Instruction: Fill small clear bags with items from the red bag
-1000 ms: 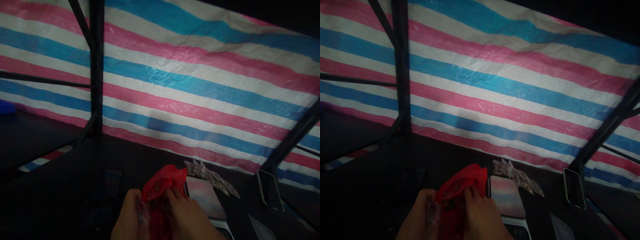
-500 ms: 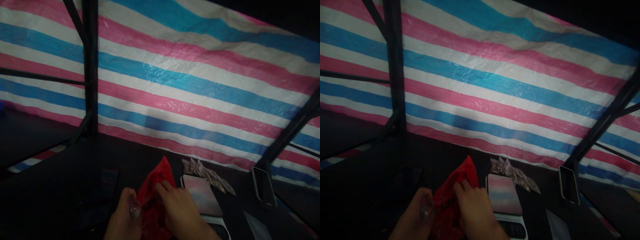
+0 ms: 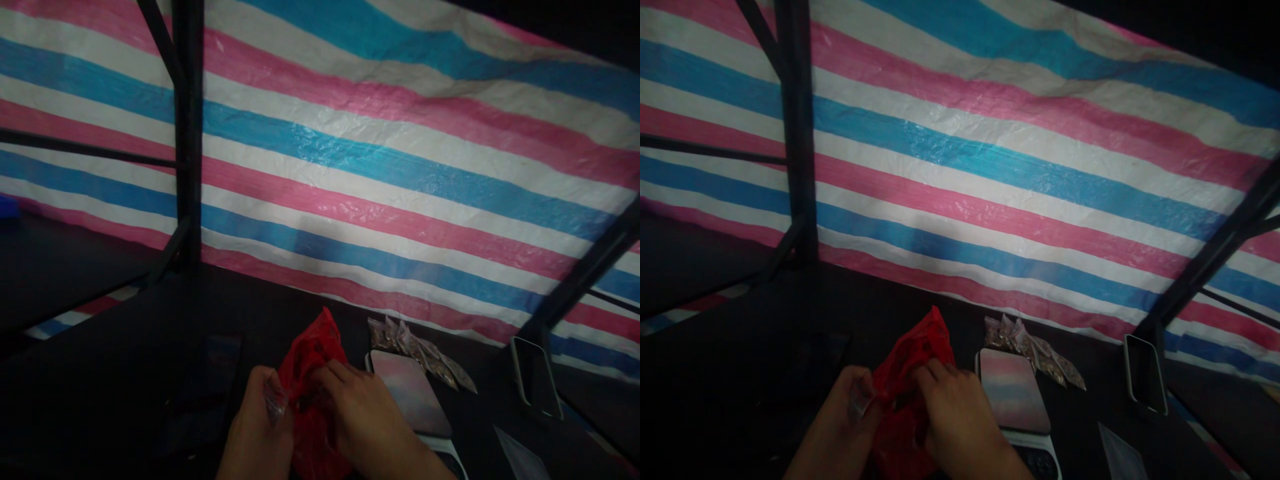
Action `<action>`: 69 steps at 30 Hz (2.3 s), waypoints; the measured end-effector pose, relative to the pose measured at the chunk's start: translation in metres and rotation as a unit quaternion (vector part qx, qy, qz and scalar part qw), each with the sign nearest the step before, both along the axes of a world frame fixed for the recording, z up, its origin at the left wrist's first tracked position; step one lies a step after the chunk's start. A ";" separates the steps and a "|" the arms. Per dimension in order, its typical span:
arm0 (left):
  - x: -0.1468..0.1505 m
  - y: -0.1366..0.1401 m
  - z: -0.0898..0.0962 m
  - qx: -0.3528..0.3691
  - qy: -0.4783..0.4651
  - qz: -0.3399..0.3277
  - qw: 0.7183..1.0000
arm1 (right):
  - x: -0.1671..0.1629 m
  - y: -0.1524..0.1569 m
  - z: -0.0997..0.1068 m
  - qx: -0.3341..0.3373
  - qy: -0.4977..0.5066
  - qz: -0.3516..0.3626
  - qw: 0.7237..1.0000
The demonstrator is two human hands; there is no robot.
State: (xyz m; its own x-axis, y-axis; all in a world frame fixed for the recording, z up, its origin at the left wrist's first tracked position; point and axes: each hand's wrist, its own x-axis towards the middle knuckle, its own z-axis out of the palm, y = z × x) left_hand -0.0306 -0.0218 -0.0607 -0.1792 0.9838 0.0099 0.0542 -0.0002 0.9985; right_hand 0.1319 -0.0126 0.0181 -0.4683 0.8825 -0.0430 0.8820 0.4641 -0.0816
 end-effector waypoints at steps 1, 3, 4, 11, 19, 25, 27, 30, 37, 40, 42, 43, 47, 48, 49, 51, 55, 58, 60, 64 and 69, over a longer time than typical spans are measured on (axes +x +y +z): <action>-0.001 0.000 0.000 0.006 0.006 0.006 1.000 | 0.000 0.000 0.000 0.000 -0.014 -0.010 1.000; -0.002 -0.002 -0.001 -0.005 0.032 0.007 0.999 | -0.002 0.001 -0.003 0.001 -0.036 -0.026 0.999; -0.002 -0.003 -0.001 -0.008 0.042 0.003 0.999 | -0.004 0.002 -0.005 0.001 -0.037 -0.029 0.999; 0.004 0.000 0.017 0.000 -0.033 0.039 0.999 | 0.000 0.004 -0.013 0.008 0.056 -0.050 0.997; 0.004 -0.004 0.021 0.010 -0.022 0.045 0.999 | 0.002 0.005 -0.008 -0.003 0.162 -0.102 0.981; 0.008 -0.001 0.015 0.016 0.001 0.025 1.000 | -0.002 0.005 -0.018 0.006 0.221 -0.094 0.971; 0.008 0.000 0.014 0.020 0.006 0.014 1.000 | -0.001 0.005 -0.021 0.008 0.245 -0.097 0.965; 0.008 0.000 0.011 0.023 0.011 0.008 1.000 | -0.001 0.005 -0.024 0.012 0.278 -0.094 0.956; 0.010 0.003 0.022 0.040 -0.050 0.020 0.998 | 0.002 0.006 -0.026 0.012 0.267 -0.076 0.961; 0.013 0.002 0.027 0.047 -0.069 0.039 0.996 | 0.003 0.005 -0.026 0.017 0.261 -0.072 0.962; 0.014 0.002 0.027 0.049 -0.063 0.043 0.996 | 0.004 0.004 -0.027 0.011 0.293 -0.082 0.953; 0.014 0.002 0.027 0.048 -0.058 0.043 0.996 | 0.004 0.004 -0.028 0.004 0.316 -0.088 0.945; 0.012 0.004 0.026 0.044 -0.031 0.052 0.997 | 0.005 0.004 -0.032 -0.040 0.402 -0.113 0.908; 0.012 0.005 0.026 0.041 -0.024 0.056 0.997 | 0.005 0.004 -0.033 -0.053 0.415 -0.114 0.901; 0.011 0.005 0.025 0.041 -0.015 0.059 0.997 | 0.006 0.004 -0.033 -0.063 0.428 -0.113 0.895; 0.010 0.007 0.020 0.047 0.004 0.055 0.997 | 0.006 0.004 -0.034 -0.080 0.451 -0.101 0.883; 0.008 0.011 0.010 0.028 0.037 0.038 0.998 | 0.007 0.005 -0.035 -0.090 0.504 -0.097 0.854; 0.006 0.011 0.009 0.007 0.078 0.050 0.996 | 0.010 0.005 -0.036 -0.092 0.521 -0.095 0.844; 0.005 0.010 0.013 0.023 0.109 0.065 0.992 | 0.013 0.006 -0.037 -0.086 0.524 -0.095 0.842; 0.002 0.010 0.022 0.047 0.124 0.089 0.987 | 0.018 0.006 -0.031 -0.088 0.538 -0.109 0.831; -0.001 0.010 0.027 0.019 0.126 0.070 0.989 | 0.016 -0.001 -0.001 -0.074 0.535 -0.106 0.835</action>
State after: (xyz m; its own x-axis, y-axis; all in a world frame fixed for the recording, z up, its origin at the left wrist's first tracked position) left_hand -0.0317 -0.0116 -0.0334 -0.3009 0.9474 0.1089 0.3032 -0.0133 0.9528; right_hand 0.1476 -0.0137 0.0170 -0.1424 0.9726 0.1840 0.3278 0.2217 -0.9184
